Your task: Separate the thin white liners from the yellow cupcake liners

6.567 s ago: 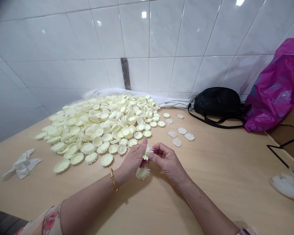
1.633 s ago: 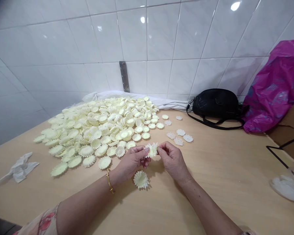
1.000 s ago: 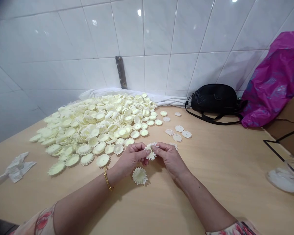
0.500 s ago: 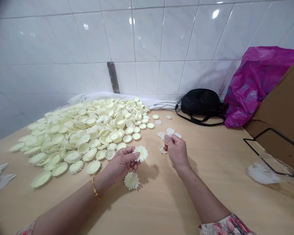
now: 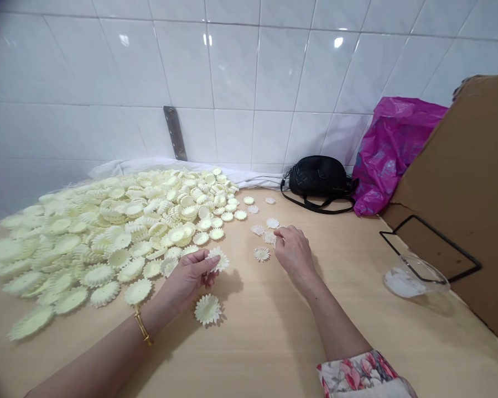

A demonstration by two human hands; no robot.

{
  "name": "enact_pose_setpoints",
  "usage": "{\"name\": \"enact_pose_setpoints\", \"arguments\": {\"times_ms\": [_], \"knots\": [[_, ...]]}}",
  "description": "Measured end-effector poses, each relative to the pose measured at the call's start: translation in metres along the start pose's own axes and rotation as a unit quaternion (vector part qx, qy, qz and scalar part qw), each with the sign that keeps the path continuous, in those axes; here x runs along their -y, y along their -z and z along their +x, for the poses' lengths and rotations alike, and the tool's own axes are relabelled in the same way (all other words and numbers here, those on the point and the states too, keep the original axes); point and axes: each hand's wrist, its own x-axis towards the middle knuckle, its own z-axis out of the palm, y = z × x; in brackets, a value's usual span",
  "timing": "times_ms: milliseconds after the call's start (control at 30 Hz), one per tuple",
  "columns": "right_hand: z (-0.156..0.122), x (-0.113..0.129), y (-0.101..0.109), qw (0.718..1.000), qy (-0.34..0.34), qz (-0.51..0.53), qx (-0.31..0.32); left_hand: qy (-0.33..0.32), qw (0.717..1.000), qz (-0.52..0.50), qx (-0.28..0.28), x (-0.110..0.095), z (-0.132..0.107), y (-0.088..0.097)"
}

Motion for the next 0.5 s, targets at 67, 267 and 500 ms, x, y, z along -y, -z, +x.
{"name": "enact_pose_setpoints", "arguments": {"times_ms": [67,267,500], "knots": [[0.0,0.003,0.002,1.0,0.004,0.008,-0.005,0.001,1.0,0.001,-0.004,0.0,0.0,0.0],[-0.024,0.046,0.003,0.975,-0.004,0.207,0.074,0.014,1.0,-0.001,-0.015,0.004,-0.002,-0.006],[-0.051,0.081,-0.006,0.852,-0.034,0.445,0.274,-0.003,1.0,-0.004,-0.005,0.005,-0.002,-0.01]]}}
